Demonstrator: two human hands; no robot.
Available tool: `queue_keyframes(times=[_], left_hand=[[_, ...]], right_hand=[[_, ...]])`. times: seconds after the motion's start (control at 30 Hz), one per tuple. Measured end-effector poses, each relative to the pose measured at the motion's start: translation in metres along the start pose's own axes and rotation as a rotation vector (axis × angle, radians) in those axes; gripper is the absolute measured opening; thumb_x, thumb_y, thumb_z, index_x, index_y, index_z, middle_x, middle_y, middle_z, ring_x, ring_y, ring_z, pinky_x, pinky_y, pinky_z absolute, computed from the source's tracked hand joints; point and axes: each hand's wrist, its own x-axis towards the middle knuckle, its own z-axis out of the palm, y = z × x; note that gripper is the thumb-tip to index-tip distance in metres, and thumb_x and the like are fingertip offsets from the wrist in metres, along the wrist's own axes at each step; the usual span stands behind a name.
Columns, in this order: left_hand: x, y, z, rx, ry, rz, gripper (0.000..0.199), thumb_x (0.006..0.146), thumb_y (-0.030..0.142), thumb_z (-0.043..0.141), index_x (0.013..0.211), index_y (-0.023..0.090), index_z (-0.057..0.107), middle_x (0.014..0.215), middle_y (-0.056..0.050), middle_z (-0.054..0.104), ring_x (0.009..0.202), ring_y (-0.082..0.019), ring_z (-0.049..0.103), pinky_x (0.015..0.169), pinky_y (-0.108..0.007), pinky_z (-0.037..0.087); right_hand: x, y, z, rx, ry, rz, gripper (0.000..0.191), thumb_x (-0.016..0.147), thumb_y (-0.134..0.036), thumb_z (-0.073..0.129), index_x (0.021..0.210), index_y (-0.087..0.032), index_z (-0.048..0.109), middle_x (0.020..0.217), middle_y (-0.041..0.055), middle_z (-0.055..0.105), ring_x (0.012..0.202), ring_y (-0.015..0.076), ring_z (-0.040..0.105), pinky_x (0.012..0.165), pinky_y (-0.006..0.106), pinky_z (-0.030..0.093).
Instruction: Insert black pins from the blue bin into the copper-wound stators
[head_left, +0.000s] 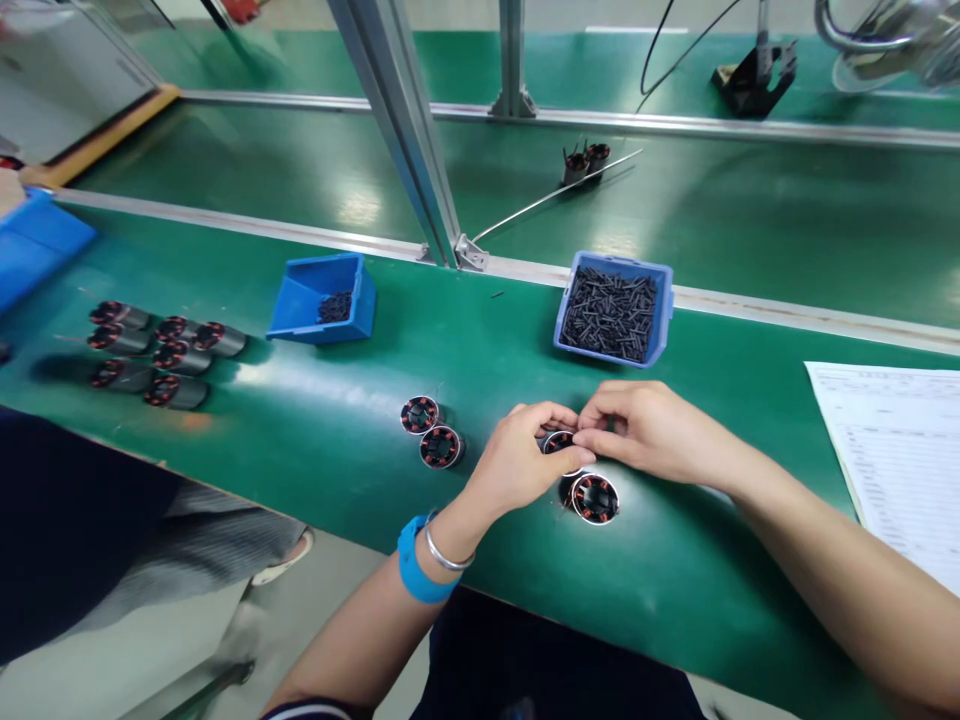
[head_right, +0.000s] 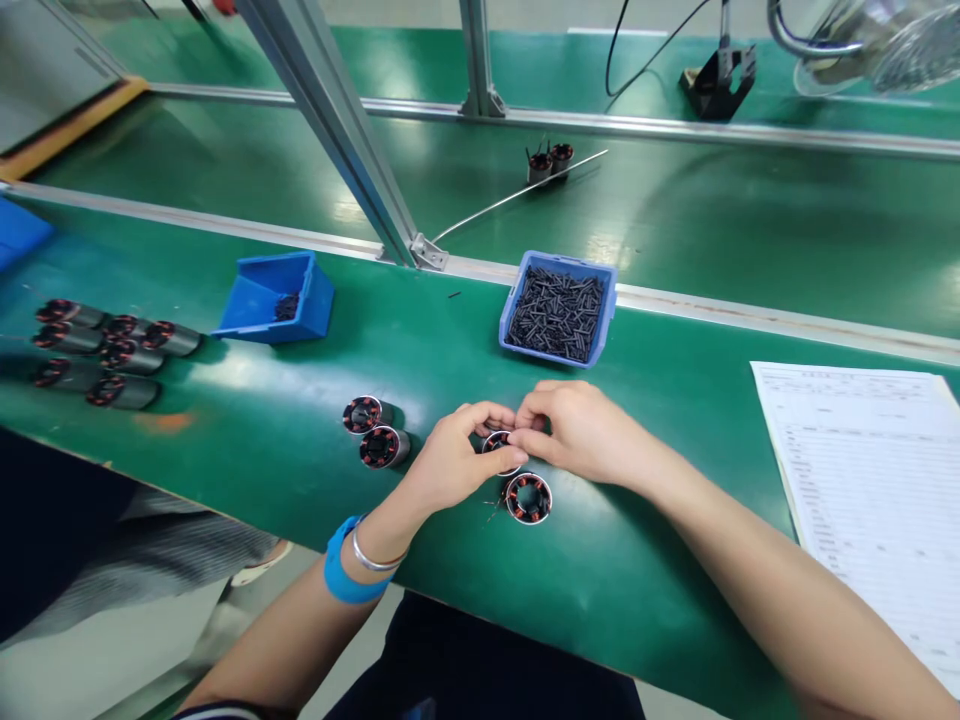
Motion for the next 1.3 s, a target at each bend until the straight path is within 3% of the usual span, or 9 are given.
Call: queue_keyframes(times=[0.07,0.17,0.3,0.57,0.67,0.73,0.87,0.93,1.3], left_hand=[[0.000,-0.002,-0.002,-0.043,-0.018,0.006,0.030,0.073,0.027,0.077,0.101,0.022,0.068,0.100,-0.001,0.072,0.096,-0.018,0.061,0.084,-0.032,0.046],[0.002,-0.005,-0.006,-0.143,-0.016,-0.007,0.023,0.077,0.022,0.069,0.100,0.019,0.068,0.100,-0.004,0.072,0.092,-0.017,0.063,0.084,-0.031,0.048],[0.002,-0.007,-0.008,-0.226,0.021,-0.054,0.012,0.080,0.024,0.066,0.088,0.016,0.070,0.088,-0.004,0.072,0.074,-0.013,0.061,0.071,-0.028,0.049],[0.001,-0.007,-0.003,-0.274,0.070,0.002,0.012,0.081,0.025,0.067,0.088,0.016,0.071,0.086,-0.004,0.072,0.072,-0.012,0.063,0.068,-0.025,0.049],[0.001,-0.006,-0.002,-0.283,0.083,0.011,0.012,0.081,0.024,0.066,0.090,0.016,0.071,0.084,-0.004,0.072,0.074,-0.012,0.063,0.069,-0.025,0.049],[0.002,-0.006,-0.001,-0.292,0.089,0.010,0.013,0.082,0.023,0.066,0.090,0.016,0.070,0.084,-0.004,0.072,0.074,-0.012,0.063,0.070,-0.025,0.049],[0.003,-0.007,0.001,-0.325,0.089,0.009,0.013,0.082,0.024,0.066,0.091,0.016,0.069,0.083,-0.003,0.072,0.073,-0.012,0.062,0.070,-0.025,0.049],[0.003,-0.008,0.001,-0.340,0.087,0.011,0.014,0.082,0.025,0.066,0.092,0.016,0.069,0.083,-0.002,0.071,0.072,-0.011,0.062,0.070,-0.025,0.049],[0.003,-0.010,0.001,-0.356,0.067,0.031,0.012,0.083,0.025,0.065,0.090,0.016,0.067,0.079,-0.001,0.068,0.069,-0.011,0.059,0.067,-0.026,0.047]], right_hand=[[0.007,0.006,-0.014,-0.052,0.147,0.008,0.019,0.088,-0.036,0.060,0.084,-0.021,0.072,0.077,0.0030,0.069,0.065,0.0157,0.060,0.061,0.028,0.044],[0.024,0.025,-0.032,-0.376,0.379,0.106,0.022,0.085,-0.034,0.060,0.096,-0.020,0.073,0.089,0.0090,0.071,0.075,0.0242,0.064,0.067,0.036,0.047],[0.043,0.048,-0.036,-0.605,0.287,0.155,0.027,0.087,-0.030,0.051,0.095,-0.017,0.073,0.093,0.0133,0.071,0.082,0.0312,0.065,0.070,0.042,0.048],[0.044,0.045,-0.041,-0.430,0.475,0.128,0.012,0.088,-0.027,0.052,0.087,-0.020,0.062,0.095,0.0135,0.066,0.094,0.0304,0.062,0.081,0.044,0.050],[0.039,0.037,-0.038,-0.287,0.549,0.074,0.006,0.087,-0.026,0.054,0.083,-0.022,0.056,0.088,0.0093,0.065,0.086,0.0269,0.063,0.077,0.042,0.051],[0.032,0.027,-0.030,-0.067,0.522,0.027,0.006,0.088,-0.027,0.055,0.087,-0.022,0.054,0.079,0.0048,0.065,0.072,0.0217,0.063,0.068,0.037,0.051],[0.013,0.004,-0.008,0.259,0.264,-0.122,0.010,0.088,-0.028,0.061,0.093,-0.020,0.056,0.079,0.0008,0.066,0.066,0.0138,0.063,0.061,0.027,0.051],[0.008,-0.002,-0.001,0.237,0.217,-0.165,0.008,0.089,-0.026,0.061,0.092,-0.019,0.058,0.080,0.0001,0.067,0.068,0.0115,0.062,0.063,0.025,0.051],[0.008,-0.007,0.003,0.026,0.305,-0.312,0.005,0.090,-0.016,0.057,0.091,-0.020,0.058,0.080,-0.0014,0.066,0.068,0.0094,0.061,0.063,0.021,0.049]])
